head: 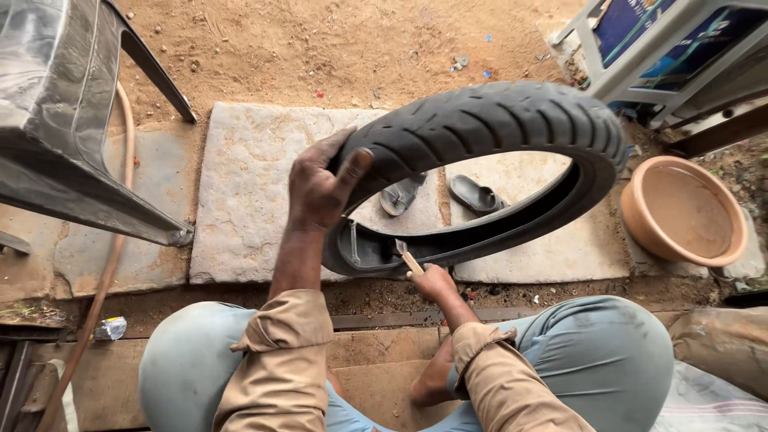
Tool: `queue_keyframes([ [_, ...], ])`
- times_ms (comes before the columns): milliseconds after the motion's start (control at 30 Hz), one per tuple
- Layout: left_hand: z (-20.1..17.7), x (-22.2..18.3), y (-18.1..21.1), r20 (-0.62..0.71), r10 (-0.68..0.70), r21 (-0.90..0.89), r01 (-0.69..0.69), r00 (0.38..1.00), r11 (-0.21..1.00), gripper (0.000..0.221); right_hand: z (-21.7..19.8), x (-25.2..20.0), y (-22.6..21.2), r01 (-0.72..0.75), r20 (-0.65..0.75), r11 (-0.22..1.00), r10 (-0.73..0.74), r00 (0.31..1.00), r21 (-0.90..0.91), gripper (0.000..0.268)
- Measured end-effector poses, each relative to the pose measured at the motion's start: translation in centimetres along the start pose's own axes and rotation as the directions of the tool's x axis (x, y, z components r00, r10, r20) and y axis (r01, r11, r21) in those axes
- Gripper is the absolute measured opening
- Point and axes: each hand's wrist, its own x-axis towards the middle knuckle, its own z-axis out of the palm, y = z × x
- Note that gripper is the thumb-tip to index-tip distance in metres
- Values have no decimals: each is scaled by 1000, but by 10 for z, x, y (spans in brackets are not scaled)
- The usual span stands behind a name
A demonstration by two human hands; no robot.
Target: The person rubs a tool along the inside of a tire, applies a substance with a brush, and presses a patch onto the surface. They then strike the patch with a wooden block and retrieve items from a small box.
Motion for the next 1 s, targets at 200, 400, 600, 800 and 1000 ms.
queue_keyframes([
  [200, 15, 0, 36, -68, -6, 231, 22, 998, 973, 102, -86, -98, -46, 86, -151, 996, -91, 984, -39, 71],
  [400, 44, 7, 39, -83, 65, 430, -23, 994, 902, 103, -156, -84, 26, 284, -432, 957, -234, 871, 53, 62],
  [600, 53, 17, 57, -82, 17, 436, 20, 996, 900, 96, -282, -216, 93, 130, -634, 983, -183, 752, -130, 50],
  [800, 44, 21, 55, -133, -57, 399, 106, 989, 911, 95, -332, -299, 224, -19, -637, 958, -174, 751, -285, 49],
  [1000, 32, 14, 36, -142, -18, 383, 72, 990, 921, 93, -255, -336, 247, 233, -759, 957, -22, 651, 172, 47],
])
